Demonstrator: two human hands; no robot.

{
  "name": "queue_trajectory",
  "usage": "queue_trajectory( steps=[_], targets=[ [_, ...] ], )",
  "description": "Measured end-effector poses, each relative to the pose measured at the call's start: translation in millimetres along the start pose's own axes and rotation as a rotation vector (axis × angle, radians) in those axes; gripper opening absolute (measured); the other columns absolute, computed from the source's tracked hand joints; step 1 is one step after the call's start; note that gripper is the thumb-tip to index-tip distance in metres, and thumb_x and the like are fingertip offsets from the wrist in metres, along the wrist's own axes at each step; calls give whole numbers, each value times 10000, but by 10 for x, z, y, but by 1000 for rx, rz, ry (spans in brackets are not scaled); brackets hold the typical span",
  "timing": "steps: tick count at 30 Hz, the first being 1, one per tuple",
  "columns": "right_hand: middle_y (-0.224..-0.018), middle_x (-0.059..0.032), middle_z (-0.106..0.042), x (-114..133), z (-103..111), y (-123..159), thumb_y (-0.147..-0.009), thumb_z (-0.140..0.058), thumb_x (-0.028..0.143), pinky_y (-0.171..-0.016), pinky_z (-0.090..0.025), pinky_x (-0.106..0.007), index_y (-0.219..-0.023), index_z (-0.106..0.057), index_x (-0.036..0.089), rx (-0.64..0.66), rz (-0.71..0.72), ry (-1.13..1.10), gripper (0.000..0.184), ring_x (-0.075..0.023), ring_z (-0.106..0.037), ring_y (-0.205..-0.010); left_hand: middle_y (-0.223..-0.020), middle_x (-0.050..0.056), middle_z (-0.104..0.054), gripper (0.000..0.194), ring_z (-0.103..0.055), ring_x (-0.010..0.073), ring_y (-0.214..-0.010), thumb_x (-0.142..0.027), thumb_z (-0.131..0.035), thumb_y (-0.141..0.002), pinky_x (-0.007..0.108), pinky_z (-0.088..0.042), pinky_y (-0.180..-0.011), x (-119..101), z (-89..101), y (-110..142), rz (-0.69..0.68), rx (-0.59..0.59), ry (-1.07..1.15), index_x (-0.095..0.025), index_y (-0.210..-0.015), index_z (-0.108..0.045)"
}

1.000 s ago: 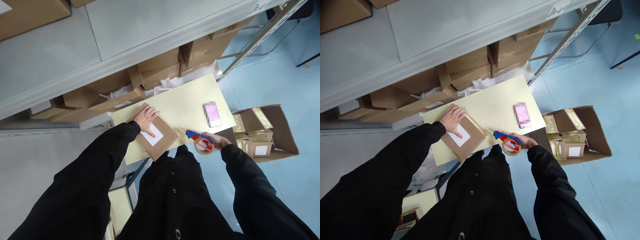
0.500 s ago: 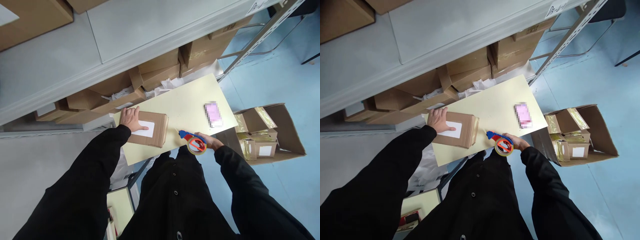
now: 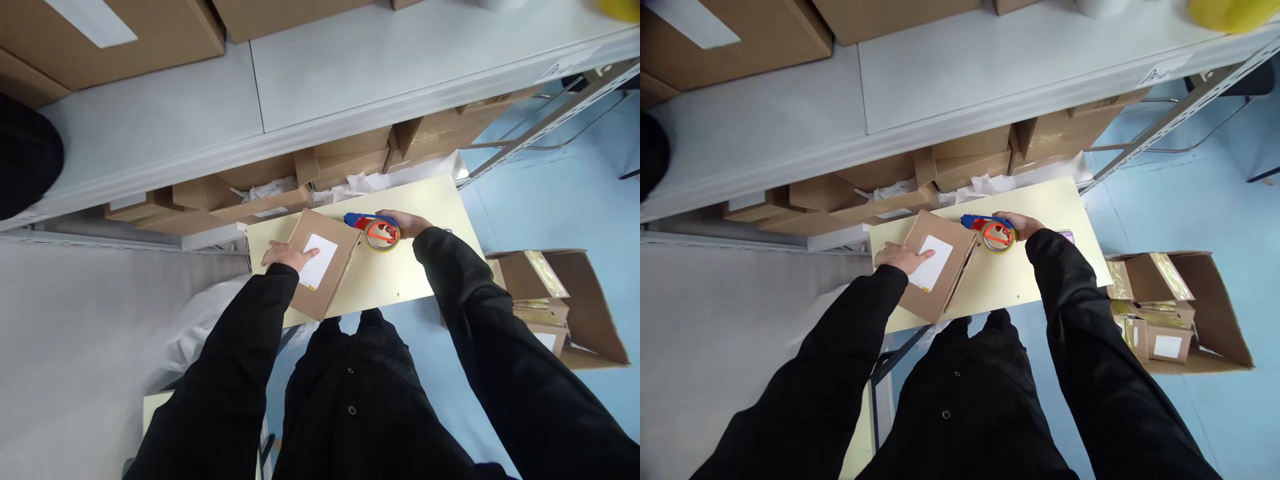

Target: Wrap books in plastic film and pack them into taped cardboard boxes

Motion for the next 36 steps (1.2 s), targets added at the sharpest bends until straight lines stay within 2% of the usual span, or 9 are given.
queue_trajectory(
  steps=[2, 4, 7, 9, 13, 17, 26, 32, 36],
  targets=[
    [-598, -26, -673, -10, 11, -3, -850, -548, 458, -577, -546, -256, -770, -613, 165, 28, -60, -21, 310, -147, -604, -510, -1419, 293, -396, 1005, -319, 466, -1325, -773, -371, -751, 621, -238, -1011, -122, 259, 77, -64, -192, -42, -55, -1451, -302],
    [-604, -29, -679, -20, 25, 4, -863, -534, 442, -568, -547, -260, -782, -618, 161, 31, -64, -31, 304, -151, -608, -506, -1534, 215, -228, 948, -153, 418, -1409, -679, -469, -775, 582, -135, -1083, -382, 487, 111, -399, -349, -98, -113, -1490, -212],
    [-620, -40, -689, -65, 41, 22, -870, -529, 429, -568, -550, -272, -788, -625, 155, 38, -62, -42, 302, -161, -618, -516, -1575, 136, -140, 921, -79, 347, -1437, -604, -541, -770, 475, -60, -1135, -680, 578, 79, -915, -377, -164, -153, -1496, -198],
    [-639, -42, -696, -117, 47, 28, -872, -528, 425, -589, -555, -274, -801, -629, 153, 46, -60, -61, 299, -163, -628, -541, -1545, 157, -225, 927, -156, 330, -1417, -603, -542, -765, 432, -78, -1139, -738, 530, -37, -1047, -344, -170, -119, -1486, -219],
    [-675, -25, -707, -262, 41, 10, -867, -537, 454, -623, -557, -266, -838, -634, 163, 39, -56, -108, 308, -154, -635, -581, -1407, 190, -402, 956, -339, 335, -1298, -658, -526, -743, 434, -143, -1116, -730, 395, -254, -1048, -345, -121, -87, -1461, -256],
    [-676, -19, -705, -420, 100, 26, -860, -550, 473, -610, -553, -260, -826, -628, 178, 4, -64, -154, 307, -152, -635, -581, -1329, 202, -439, 1012, -376, 348, -1230, -689, -556, -701, 442, -173, -1097, -713, 335, -313, -1041, -366, -116, -60, -1439, -269],
    [-629, -43, -678, -973, 695, 616, -857, -564, 437, -560, -556, -286, -755, -608, 186, -62, -197, -197, 274, -159, -600, -520, -1290, 200, -458, 1008, -395, 351, -1198, -705, -527, -708, 443, -191, -1070, -712, 340, -333, -994, -370, -173, -63, -1436, -256],
    [-682, -37, -692, -1261, 373, 713, -863, -554, 414, -610, -562, -271, -773, -606, 182, -49, -134, -301, 254, -158, -629, -588, -1253, 221, -477, 1028, -415, 366, -1165, -711, -512, -712, 435, -224, -1041, -652, 341, -309, -861, -382, -156, -20, -1428, -255],
    [-635, -11, -668, -1191, 110, 548, -876, -522, 436, -591, -547, -249, -760, -590, 193, -29, -32, -353, 278, -144, -609, -567, -1249, 228, -484, 1017, -439, 378, -1135, -718, -479, -730, 445, -264, -1010, -500, 289, -285, -667, -372, -107, -19, -1432, -249]
  ],
)
Point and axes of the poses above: each hand's wrist, its own y-axis away from the middle knuckle, its own z-axis out of the back of the hand, x = y × z, the point moved 6 cm from there along -y, towards the middle knuckle
